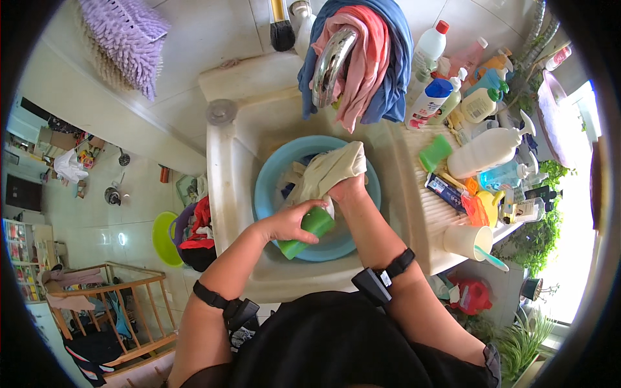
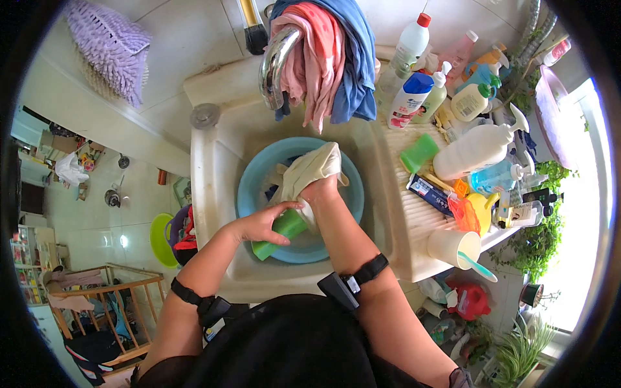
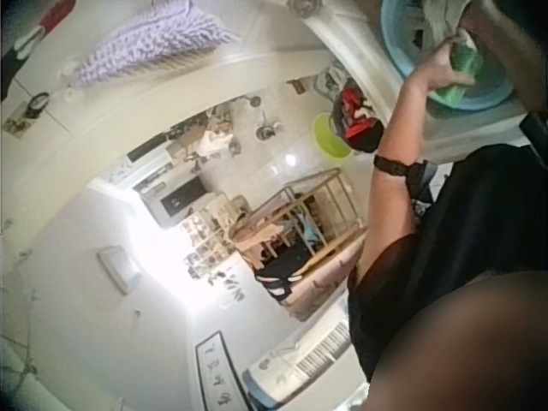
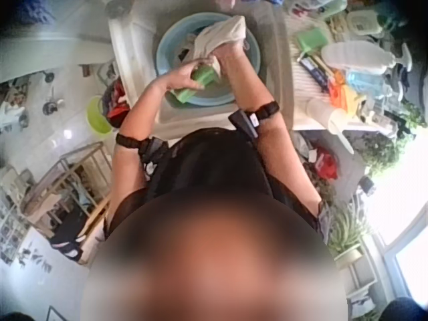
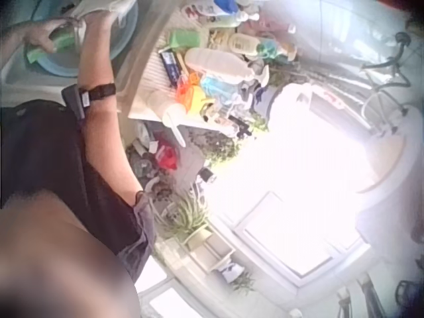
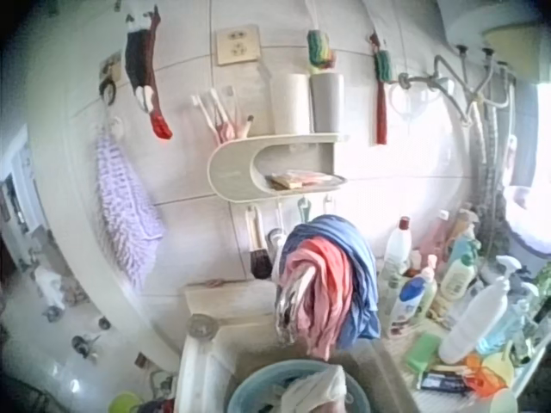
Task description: Hand-washing laundry items in a plastic basin inside a sink using soap.
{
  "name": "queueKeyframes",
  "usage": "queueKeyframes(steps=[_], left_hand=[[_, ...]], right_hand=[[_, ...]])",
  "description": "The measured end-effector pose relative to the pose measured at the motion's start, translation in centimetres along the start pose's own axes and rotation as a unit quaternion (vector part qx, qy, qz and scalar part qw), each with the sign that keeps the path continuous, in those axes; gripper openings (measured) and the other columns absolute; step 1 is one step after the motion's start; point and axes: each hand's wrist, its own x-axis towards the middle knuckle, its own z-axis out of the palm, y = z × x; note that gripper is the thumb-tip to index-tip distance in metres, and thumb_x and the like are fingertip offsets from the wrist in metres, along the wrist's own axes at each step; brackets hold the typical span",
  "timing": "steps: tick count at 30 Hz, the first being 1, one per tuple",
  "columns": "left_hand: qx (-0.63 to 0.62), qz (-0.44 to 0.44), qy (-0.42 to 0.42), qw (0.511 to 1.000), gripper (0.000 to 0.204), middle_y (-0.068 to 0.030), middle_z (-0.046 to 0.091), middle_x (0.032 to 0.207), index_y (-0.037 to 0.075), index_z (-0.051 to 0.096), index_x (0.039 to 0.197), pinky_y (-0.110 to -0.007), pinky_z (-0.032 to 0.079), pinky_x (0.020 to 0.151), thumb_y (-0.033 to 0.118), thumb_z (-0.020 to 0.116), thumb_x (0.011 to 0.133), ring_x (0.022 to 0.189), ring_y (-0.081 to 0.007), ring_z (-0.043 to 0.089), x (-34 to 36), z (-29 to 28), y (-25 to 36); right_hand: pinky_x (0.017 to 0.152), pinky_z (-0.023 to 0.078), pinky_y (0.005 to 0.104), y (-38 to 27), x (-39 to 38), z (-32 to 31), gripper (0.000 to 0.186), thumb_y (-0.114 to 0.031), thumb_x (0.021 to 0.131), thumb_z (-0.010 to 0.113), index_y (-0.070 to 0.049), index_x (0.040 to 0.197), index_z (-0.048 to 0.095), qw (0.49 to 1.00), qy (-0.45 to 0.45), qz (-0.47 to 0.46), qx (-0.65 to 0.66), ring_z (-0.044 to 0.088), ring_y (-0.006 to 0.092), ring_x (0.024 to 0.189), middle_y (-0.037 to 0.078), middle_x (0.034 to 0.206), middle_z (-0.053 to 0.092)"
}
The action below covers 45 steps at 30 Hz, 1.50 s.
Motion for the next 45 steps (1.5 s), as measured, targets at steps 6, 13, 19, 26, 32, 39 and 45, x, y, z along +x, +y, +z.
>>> queueKeyframes(steps=[6, 13, 19, 26, 32, 39, 45], left_hand=[[-0.248, -0.002, -0.009, 0.969, 0.086, -0.0085, 0.038, 0.124, 0.004, 0.027, 0.131, -0.030, 0.040, 0.081, 0.017, 0.069, 0.058, 0.095, -0.0180, 0.047, -1.5, -0.6, 2.9], [-0.350, 0.129, -0.058, 0.926, 0.086, -0.0075, 0.047, 0.096, 0.002, 0.023, 0.133, -0.027, 0.039, 0.077, 0.021, 0.067, 0.062, 0.085, -0.0141, 0.047, 1.0, -0.7, 11.9], [-0.152, 0.106, 0.232, 0.955, 0.089, -0.0134, 0.042, 0.120, 0.006, 0.021, 0.134, -0.033, 0.037, 0.090, 0.015, 0.070, 0.061, 0.109, -0.0211, 0.043, 4.5, -1.4, 7.7], [0.397, 0.168, 0.281, 0.857, 0.076, -0.0228, 0.045, 0.107, 0.008, 0.026, 0.130, -0.042, 0.043, 0.082, 0.023, 0.064, 0.066, 0.096, -0.0374, 0.049, 6.5, 2.8, 10.1], [0.326, -0.093, 0.360, 0.869, 0.064, -0.0214, 0.044, 0.109, 0.015, 0.028, 0.129, -0.045, 0.043, 0.078, 0.031, 0.057, 0.074, 0.094, -0.0383, 0.050, 6.8, -0.7, 7.1], [0.370, 0.101, 0.291, 0.877, 0.057, -0.0188, 0.048, 0.102, 0.016, 0.033, 0.125, -0.043, 0.044, 0.075, 0.030, 0.057, 0.075, 0.091, -0.0375, 0.051, 4.6, 4.1, 9.9], [0.400, 0.072, 0.358, 0.841, 0.058, -0.0190, 0.050, 0.097, 0.015, 0.033, 0.126, -0.043, 0.044, 0.070, 0.031, 0.058, 0.077, 0.083, -0.0369, 0.052, 4.6, 1.0, 8.6]], right_hand=[[0.080, 0.042, 0.0474, -2.4, 0.0, -1.7, 0.031, -0.040, 0.081, 0.045, -0.012, 0.090, 0.056, 0.988, -0.151, -0.038, 0.004, 0.054, 0.0304, 0.088, 0.010, 0.092, 0.057], [0.082, 0.045, 0.0320, -1.7, -0.5, -4.4, 0.036, -0.028, 0.085, 0.045, -0.007, 0.114, 0.045, 0.909, -0.353, 0.144, -0.170, 0.052, 0.0209, 0.100, 0.009, 0.109, 0.052], [0.083, 0.044, 0.0323, 0.9, -3.4, -1.3, 0.038, -0.030, 0.086, 0.044, -0.005, 0.115, 0.044, 0.953, -0.296, -0.004, -0.069, 0.051, 0.0200, 0.099, 0.010, 0.112, 0.050], [0.085, 0.042, 0.0337, 2.6, -1.9, -3.7, 0.039, -0.036, 0.089, 0.035, -0.008, 0.116, 0.043, 0.959, -0.241, -0.127, -0.076, 0.050, 0.0223, 0.099, 0.009, 0.108, 0.050], [0.084, 0.043, 0.0371, 2.6, -5.9, 0.5, 0.033, -0.030, 0.091, 0.034, -0.010, 0.116, 0.042, 0.979, -0.200, 0.039, 0.027, 0.049, 0.0238, 0.100, 0.010, 0.108, 0.049], [0.085, 0.040, 0.0352, 2.7, -2.8, -3.1, 0.036, -0.035, 0.088, 0.036, -0.009, 0.112, 0.044, 0.961, -0.255, -0.098, -0.048, 0.048, 0.0226, 0.097, 0.007, 0.105, 0.049], [0.085, 0.040, 0.0351, 2.6, -3.5, -1.7, 0.044, -0.044, 0.086, 0.036, -0.010, 0.112, 0.045, 0.957, -0.287, -0.001, 0.032, 0.048, 0.0225, 0.097, 0.007, 0.104, 0.049]])
